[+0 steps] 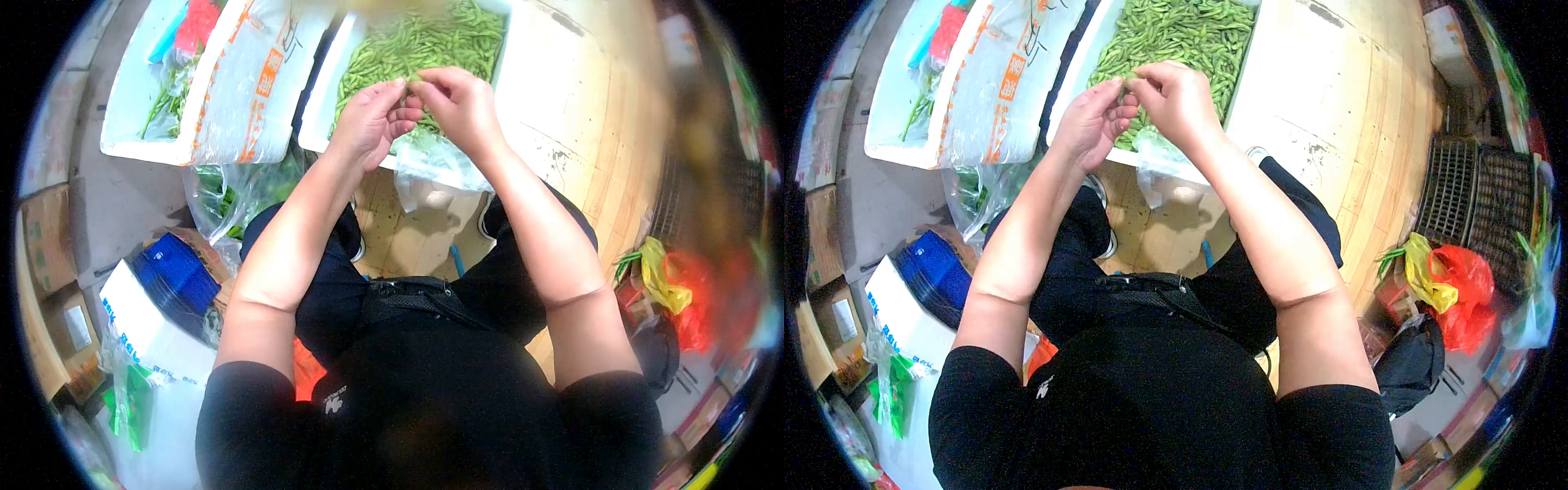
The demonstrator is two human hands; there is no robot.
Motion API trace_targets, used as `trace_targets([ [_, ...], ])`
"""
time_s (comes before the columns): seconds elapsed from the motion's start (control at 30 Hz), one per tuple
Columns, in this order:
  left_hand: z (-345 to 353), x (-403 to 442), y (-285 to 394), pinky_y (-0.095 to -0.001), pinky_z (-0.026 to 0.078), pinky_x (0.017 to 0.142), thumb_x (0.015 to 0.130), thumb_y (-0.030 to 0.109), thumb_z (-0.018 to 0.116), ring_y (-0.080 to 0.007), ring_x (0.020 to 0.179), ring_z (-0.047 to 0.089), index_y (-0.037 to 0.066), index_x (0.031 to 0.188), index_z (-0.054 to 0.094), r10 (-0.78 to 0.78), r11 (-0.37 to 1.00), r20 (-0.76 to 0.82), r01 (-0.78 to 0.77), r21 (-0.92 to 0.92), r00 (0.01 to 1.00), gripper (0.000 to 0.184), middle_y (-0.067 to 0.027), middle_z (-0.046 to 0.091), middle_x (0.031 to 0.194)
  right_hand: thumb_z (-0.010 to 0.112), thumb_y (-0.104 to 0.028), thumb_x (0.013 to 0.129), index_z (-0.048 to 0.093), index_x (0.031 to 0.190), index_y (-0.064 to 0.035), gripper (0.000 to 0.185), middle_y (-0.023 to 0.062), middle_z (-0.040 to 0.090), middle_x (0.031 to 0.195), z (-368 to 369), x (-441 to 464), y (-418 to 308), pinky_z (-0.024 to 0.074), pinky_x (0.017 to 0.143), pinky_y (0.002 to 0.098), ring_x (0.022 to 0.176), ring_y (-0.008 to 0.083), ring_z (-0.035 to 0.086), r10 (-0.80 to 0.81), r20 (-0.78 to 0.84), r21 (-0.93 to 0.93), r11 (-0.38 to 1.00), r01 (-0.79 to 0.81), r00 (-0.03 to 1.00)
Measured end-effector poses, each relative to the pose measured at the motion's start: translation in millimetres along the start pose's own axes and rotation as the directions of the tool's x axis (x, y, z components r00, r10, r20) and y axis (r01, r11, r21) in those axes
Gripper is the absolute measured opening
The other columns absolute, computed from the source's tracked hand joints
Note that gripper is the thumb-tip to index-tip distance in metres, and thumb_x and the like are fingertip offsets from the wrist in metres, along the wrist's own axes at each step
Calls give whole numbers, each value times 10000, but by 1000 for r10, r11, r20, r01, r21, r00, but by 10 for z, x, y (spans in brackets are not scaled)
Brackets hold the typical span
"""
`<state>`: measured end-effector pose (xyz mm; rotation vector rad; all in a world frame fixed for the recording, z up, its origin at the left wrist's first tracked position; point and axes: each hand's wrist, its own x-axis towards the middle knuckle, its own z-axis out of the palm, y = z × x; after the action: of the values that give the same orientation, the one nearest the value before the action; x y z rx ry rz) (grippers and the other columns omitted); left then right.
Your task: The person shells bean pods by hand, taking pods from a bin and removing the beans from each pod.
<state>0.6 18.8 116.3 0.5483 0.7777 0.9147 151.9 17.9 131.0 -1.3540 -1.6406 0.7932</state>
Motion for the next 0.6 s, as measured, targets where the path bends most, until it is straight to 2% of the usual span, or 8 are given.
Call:
trace_targets([
  [0.03, 20, -4, 10, -202, 489, 588, 897, 221, 491, -107, 685, 598, 48, 945, 539, 9, 1000, 2, -10, 21, 1000, 185, -49, 608, 798, 624, -150, 769, 632, 869, 1, 181, 92, 622, 790, 4, 6, 5, 460, 659, 282, 735, 184, 587, 97, 26, 139, 985, -100, 995],
  [0.1, 54, -14, 6, -216, 497, 628, 894, 246, 497, -123, 716, 597, 40, 937, 542, 28, 998, 6, -28, 59, 1000, 215, -56, 602, 822, 630, -178, 789, 632, 928, 10, 233, 59, 636, 831, 16, -2, 33, 454, 670, 262, 746, 118, 577, 272, 117, 391, 871, -296, 955],
  [0.2, 73, -32, -23, -225, 499, 641, 889, 238, 506, -130, 744, 598, 33, 946, 539, -25, 993, -1, 25, 116, 1000, 215, -71, 602, 849, 609, -195, 819, 628, 941, 1, 231, 23, 625, 878, 81, -21, 115, 434, 636, 232, 730, 69, 529, 321, 64, 602, 743, -293, 945],
  [0.3, 83, -57, -102, -232, 506, 636, 887, 183, 499, -144, 755, 610, 36, 993, 531, -96, 982, 52, 86, 167, 994, 184, -82, 612, 861, 597, -201, 832, 619, 980, -20, 234, 0, 597, 840, -24, 36, 87, 385, 581, 180, 664, 52, 463, 456, 125, 720, 569, -397, 881],
  [0.4, 71, -66, -117, -247, 508, 650, 883, 169, 495, -167, 782, 608, 17, 1002, 531, -145, 968, 22, 137, 212, 989, 197, -100, 601, 893, 577, -211, 849, 610, 1007, -34, 239, -36, 547, 777, -114, 105, 149, 329, 538, 154, 619, 40, 396, 433, 198, 838, 391, -381, 879],
  [0.43, 70, -64, -108, -249, 508, 654, 883, 166, 493, -172, 795, 605, 15, 1011, 532, -113, 976, 12, 109, 187, 994, 202, -99, 595, 907, 567, -218, 857, 603, 1023, -22, 260, -59, 495, 720, -123, 123, 136, 327, 525, 168, 591, 36, 362, 448, 197, 822, 409, -395, 872],
  [0.53, 65, -50, -64, -256, 508, 666, 885, 166, 485, -184, 832, 597, 14, 1043, 532, -29, 992, -22, 31, 123, 999, 224, -92, 578, 944, 562, -204, 859, 599, 1046, -29, 259, -58, 518, 727, -107, 71, 121, 332, 531, 166, 586, 35, 370, 360, 248, 778, 479, -406, 899],
  [0.6, 50, -21, -43, -260, 508, 672, 890, 176, 480, -188, 853, 589, 18, 1073, 529, 15, 996, -38, -12, 93, 999, 248, -83, 567, 958, 566, -191, 854, 602, 1048, -33, 252, -53, 535, 733, -56, 34, 93, 342, 541, 170, 594, 33, 386, 366, 244, 735, 535, -417, 898],
])
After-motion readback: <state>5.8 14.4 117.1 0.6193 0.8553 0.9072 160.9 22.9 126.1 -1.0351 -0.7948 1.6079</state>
